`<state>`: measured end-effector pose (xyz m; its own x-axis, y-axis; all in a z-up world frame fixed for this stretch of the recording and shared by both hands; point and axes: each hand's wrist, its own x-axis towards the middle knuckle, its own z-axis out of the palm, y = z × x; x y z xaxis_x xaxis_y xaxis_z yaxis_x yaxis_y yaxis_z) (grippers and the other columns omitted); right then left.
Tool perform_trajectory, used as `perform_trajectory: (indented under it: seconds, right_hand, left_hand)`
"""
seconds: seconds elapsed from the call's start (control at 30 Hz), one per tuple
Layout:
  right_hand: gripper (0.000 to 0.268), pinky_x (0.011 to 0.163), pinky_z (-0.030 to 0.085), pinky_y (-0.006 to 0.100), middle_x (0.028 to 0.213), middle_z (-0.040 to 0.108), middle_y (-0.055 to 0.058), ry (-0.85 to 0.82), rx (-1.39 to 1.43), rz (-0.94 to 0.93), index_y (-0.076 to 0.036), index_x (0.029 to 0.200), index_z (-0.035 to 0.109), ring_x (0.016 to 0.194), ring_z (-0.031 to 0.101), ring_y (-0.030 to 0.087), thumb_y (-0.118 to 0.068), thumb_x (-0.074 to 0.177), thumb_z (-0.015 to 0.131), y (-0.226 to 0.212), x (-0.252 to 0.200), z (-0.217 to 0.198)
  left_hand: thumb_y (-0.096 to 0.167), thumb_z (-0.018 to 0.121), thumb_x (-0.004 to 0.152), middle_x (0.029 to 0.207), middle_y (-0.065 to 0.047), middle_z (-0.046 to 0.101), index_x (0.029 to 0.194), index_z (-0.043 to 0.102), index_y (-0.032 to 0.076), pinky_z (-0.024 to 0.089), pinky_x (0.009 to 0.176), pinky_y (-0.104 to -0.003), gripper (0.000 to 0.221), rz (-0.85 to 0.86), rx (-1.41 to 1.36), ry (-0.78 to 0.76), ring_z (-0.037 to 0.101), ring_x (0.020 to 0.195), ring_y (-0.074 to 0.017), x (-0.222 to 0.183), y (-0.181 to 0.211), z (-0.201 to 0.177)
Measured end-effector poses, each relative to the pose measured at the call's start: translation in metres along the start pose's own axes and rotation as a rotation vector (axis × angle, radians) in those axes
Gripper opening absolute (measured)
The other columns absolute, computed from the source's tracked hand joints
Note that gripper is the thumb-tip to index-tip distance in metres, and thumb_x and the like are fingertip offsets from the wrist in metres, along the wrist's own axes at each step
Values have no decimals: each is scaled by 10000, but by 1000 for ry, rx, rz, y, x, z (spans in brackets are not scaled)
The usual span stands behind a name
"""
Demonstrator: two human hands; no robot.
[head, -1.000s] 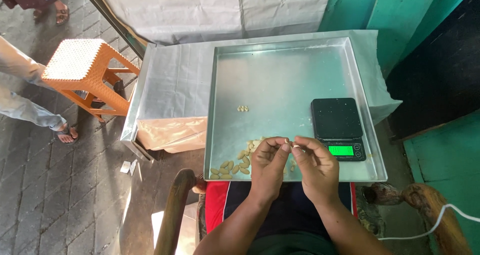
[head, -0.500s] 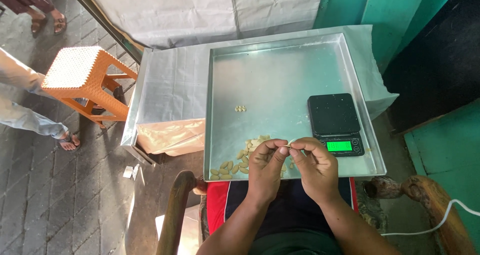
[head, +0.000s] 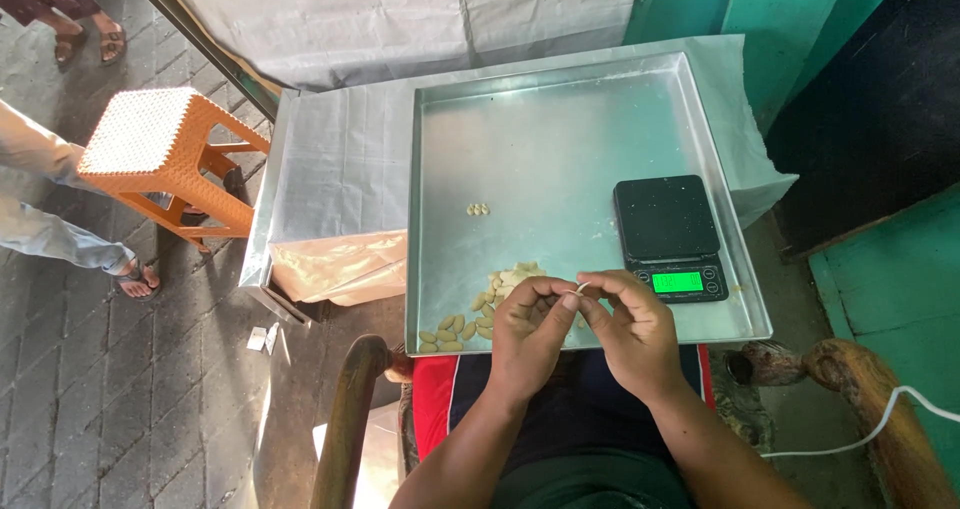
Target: Portioning dough by weight using a digital scale and rolling the pieces into small shapes on a metal tray.
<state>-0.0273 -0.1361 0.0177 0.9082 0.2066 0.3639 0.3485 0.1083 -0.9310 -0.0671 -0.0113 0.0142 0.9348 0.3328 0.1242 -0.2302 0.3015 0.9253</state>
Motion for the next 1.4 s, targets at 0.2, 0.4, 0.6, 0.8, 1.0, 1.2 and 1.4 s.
perform_trajectory:
  seconds: [0.2, 0.4, 0.6, 0.8, 1.0, 1.2, 1.4]
  right_hand:
    - [132, 752, 580, 377, 880, 706, 142, 25, -93, -90, 62, 1022, 733, 793, 710, 208, 64, 890, 728, -6, -2, 4]
    - [109, 733, 571, 359, 882, 709, 123, 28, -145, -114, 18, 993, 738, 798, 695, 184, 43, 887, 731, -5, -5, 4]
    - [179, 852, 585, 390, 942, 688, 140, 46, 14, -50, 57, 1079, 661, 855, 708, 187, 66, 906, 710, 14, -10, -3]
    - [378, 1006, 589, 331, 1071, 676, 107, -90, -75, -10, -13, 1307, 598, 1064, 690, 186, -85, 950, 700, 13, -6, -18]
    - [438, 856, 585, 358, 1018, 708, 62, -291, -353, -346, -117, 1373, 595, 936, 696, 215, 1, 959, 673, 10, 5, -25]
    - [316, 806, 597, 356, 1041, 710, 95, -258, -405, -323, -76, 1240, 664, 929, 706, 233, -18, 933, 709, 7, 4, -19]
    - [227, 785, 622, 331, 1022, 729, 104, -172, -383, -299, -55, 1161, 686, 880, 725, 214, -96, 940, 720, -1, 3, -13]
  left_hand:
    - [138, 684, 1011, 847, -125, 683, 1023, 669, -16, 539, 780, -351, 155, -11, -69, 34, 644, 826, -157, 0, 3, 7]
    - [101, 662, 1007, 845, -118, 648, 1050, 626, -13, 477, 736, -320, 127, -4, -54, 59, 621, 826, -147, -2, -2, 3]
    - [78, 571, 1040, 863, -141, 682, 1094, 679, -29, 509, 796, -337, 161, 17, 23, -30, 621, 872, -154, -6, 17, 4]
    - [199, 707, 953, 1137, -56, 629, 1240, 583, 44, 553, 934, -338, 349, 8, 90, -112, 647, 1009, -177, -12, 22, 6]
    - [96, 731, 919, 1100, -94, 647, 1247, 538, 33, 568, 916, -303, 386, 28, 192, -77, 644, 979, -174, -10, 22, 7]
    - [103, 694, 945, 1097, -57, 634, 1210, 569, 63, 575, 888, -304, 296, -81, 208, -42, 640, 977, -161, -9, 22, 5]
    - [85, 596, 1030, 1043, -165, 687, 1118, 552, 38, 626, 893, -386, 109, -53, -68, -100, 744, 1051, -304, -8, 14, 3]
